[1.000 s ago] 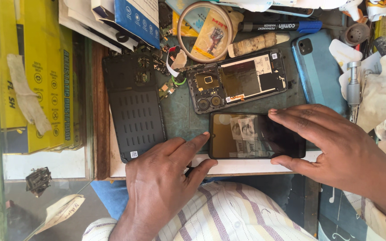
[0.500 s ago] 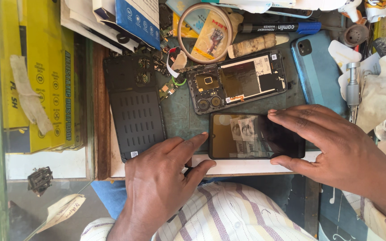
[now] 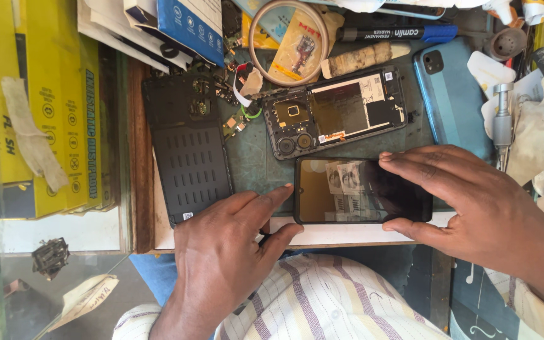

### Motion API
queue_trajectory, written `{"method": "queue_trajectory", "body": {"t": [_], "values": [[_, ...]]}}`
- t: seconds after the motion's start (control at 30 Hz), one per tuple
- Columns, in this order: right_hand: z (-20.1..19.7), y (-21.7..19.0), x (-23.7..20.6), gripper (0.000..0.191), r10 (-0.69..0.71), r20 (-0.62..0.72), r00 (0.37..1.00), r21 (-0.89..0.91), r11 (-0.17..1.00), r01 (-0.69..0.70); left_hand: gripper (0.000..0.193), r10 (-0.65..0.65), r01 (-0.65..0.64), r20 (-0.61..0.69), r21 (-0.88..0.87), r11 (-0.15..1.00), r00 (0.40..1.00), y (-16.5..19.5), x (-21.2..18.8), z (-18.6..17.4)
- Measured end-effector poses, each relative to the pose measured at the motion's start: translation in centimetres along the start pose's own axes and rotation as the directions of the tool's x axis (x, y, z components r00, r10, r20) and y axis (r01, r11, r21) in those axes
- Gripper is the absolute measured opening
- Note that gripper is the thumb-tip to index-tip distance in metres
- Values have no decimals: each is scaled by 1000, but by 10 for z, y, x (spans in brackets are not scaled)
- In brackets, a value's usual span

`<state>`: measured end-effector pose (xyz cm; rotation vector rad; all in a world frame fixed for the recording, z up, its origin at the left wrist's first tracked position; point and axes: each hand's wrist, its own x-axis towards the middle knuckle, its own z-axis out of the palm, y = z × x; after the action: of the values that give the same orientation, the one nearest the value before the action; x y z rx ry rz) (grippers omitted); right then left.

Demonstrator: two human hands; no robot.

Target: The person retrieves a battery from a box, places it on the workbench, and handles a disassembled smartphone. They use a metal spudger to pry and adjust internal components near the camera module. The person also handles a screen assembly and a phone case, moving them on the cluttered workbench.

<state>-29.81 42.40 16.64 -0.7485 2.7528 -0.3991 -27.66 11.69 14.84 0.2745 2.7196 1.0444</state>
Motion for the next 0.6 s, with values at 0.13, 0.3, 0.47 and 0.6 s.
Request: {"method": "queue_trajectory", "body": {"t": [0.13, 0.3, 0.47, 0.6], "values": [[1, -2, -3, 85, 17, -8, 1000, -30, 999, -17, 45, 6, -6, 6, 17, 1000, 1000, 0, -2, 1], [0, -3, -4, 84, 10, -18, 1000, -43, 999, -10, 46, -6, 6, 15, 10, 1000, 1000, 1, -4, -1], [-1, -1, -4, 85, 4, 1, 1000, -28, 1000, -4, 57, -22, 22, 41, 0, 1000, 999, 4, -1, -5], [-1, 3, -2, 83, 31, 5, 1000, 12, 999, -31, 62, 11, -9, 59, -43, 999, 998, 3, 5, -9]]}}
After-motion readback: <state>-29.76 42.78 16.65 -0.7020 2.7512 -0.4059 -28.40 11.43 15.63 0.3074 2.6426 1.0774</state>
